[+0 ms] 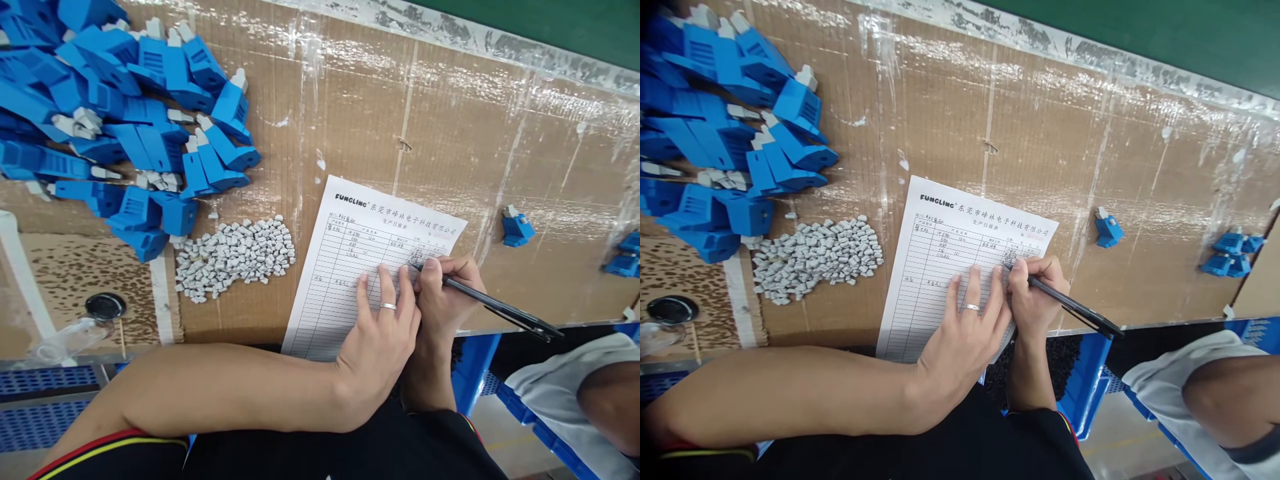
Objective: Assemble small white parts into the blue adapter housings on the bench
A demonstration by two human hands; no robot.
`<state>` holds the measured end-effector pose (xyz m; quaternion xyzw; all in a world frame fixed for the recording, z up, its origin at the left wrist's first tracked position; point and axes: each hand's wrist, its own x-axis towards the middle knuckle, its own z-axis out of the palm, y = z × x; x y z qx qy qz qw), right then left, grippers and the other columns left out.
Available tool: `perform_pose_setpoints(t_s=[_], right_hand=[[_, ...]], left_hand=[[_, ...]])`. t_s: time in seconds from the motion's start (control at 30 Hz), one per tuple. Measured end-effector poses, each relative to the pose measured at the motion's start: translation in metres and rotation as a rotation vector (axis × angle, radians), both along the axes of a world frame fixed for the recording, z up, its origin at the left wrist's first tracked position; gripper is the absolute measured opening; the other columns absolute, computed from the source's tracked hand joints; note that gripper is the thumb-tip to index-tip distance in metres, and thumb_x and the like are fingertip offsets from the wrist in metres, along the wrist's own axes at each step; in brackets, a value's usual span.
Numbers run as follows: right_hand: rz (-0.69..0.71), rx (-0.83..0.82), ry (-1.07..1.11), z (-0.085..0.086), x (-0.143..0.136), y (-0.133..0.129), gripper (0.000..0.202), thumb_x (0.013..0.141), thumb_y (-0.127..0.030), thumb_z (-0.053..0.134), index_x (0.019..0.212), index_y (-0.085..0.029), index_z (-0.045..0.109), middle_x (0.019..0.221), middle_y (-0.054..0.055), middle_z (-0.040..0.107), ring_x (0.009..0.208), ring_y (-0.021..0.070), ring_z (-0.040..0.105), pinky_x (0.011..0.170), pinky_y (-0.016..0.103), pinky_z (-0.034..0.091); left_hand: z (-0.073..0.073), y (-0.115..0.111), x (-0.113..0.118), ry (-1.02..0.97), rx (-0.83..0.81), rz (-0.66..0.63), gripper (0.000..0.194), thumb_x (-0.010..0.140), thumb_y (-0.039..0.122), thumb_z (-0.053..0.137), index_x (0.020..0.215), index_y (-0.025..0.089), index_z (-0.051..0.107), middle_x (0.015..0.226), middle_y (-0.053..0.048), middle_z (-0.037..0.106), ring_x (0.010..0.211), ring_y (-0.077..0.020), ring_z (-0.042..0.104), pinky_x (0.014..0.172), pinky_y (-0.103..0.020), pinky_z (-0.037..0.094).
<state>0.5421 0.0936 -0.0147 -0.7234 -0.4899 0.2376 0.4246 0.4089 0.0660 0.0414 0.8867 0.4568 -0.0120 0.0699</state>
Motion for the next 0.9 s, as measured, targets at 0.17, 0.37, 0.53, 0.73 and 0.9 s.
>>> perform_pose_setpoints(t_s=[0.17,0.37,0.53,0.73,0.9], right_hand=[[-0.007,-0.004,-0.051,0.0020,-0.0014,0.0007,0.028,0.089,-0.024,0.070,0.071,-0.023,0.050,0.058,-0.007,0.056,0.044,0.0094,0.049,0.047,0.025,0.042],[-0.002,-0.008,-0.076,0.0032,-0.0017,0.0009,0.027,0.090,-0.025,0.069,0.072,-0.023,0.049,0.059,-0.008,0.056,0.044,0.0096,0.050,0.048,0.025,0.043],[0.008,-0.009,-0.035,0.0025,-0.0002,0.0005,0.028,0.091,-0.026,0.070,0.072,-0.023,0.049,0.060,-0.007,0.057,0.043,0.0101,0.048,0.046,0.026,0.042],[-0.004,-0.017,-0.015,0.0019,0.0001,-0.0003,0.030,0.091,-0.032,0.072,0.071,-0.024,0.050,0.060,-0.007,0.058,0.043,0.0115,0.048,0.046,0.027,0.042],[-0.028,-0.038,-0.034,0.0025,-0.0013,0.0001,0.031,0.089,-0.034,0.073,0.070,-0.025,0.050,0.059,-0.006,0.058,0.044,0.0128,0.049,0.047,0.029,0.044]], left_hand=[[-0.0008,-0.0004,0.0003,-0.003,0.003,0.003,0.047,0.102,0.023,0.049,0.145,0.018,0.065,0.154,-0.011,0.062,0.134,-0.0355,0.065,0.103,-0.049,0.064],[0.0000,0.0005,-0.0005,0.001,0.006,-0.003,0.047,0.102,0.022,0.048,0.145,0.019,0.065,0.153,-0.011,0.062,0.133,-0.0350,0.065,0.103,-0.049,0.064],[0.0003,-0.0004,-0.0005,0.004,-0.008,-0.001,0.047,0.102,0.023,0.048,0.147,0.019,0.064,0.154,-0.011,0.061,0.135,-0.0352,0.064,0.104,-0.049,0.063],[0.0000,-0.0011,-0.0007,-0.001,-0.021,-0.008,0.048,0.101,0.024,0.052,0.147,0.017,0.063,0.156,-0.014,0.059,0.136,-0.0366,0.063,0.105,-0.050,0.062],[0.0008,0.0001,-0.0010,-0.001,-0.029,-0.012,0.047,0.101,0.024,0.052,0.146,0.018,0.064,0.156,-0.013,0.059,0.136,-0.0356,0.063,0.105,-0.050,0.062]])
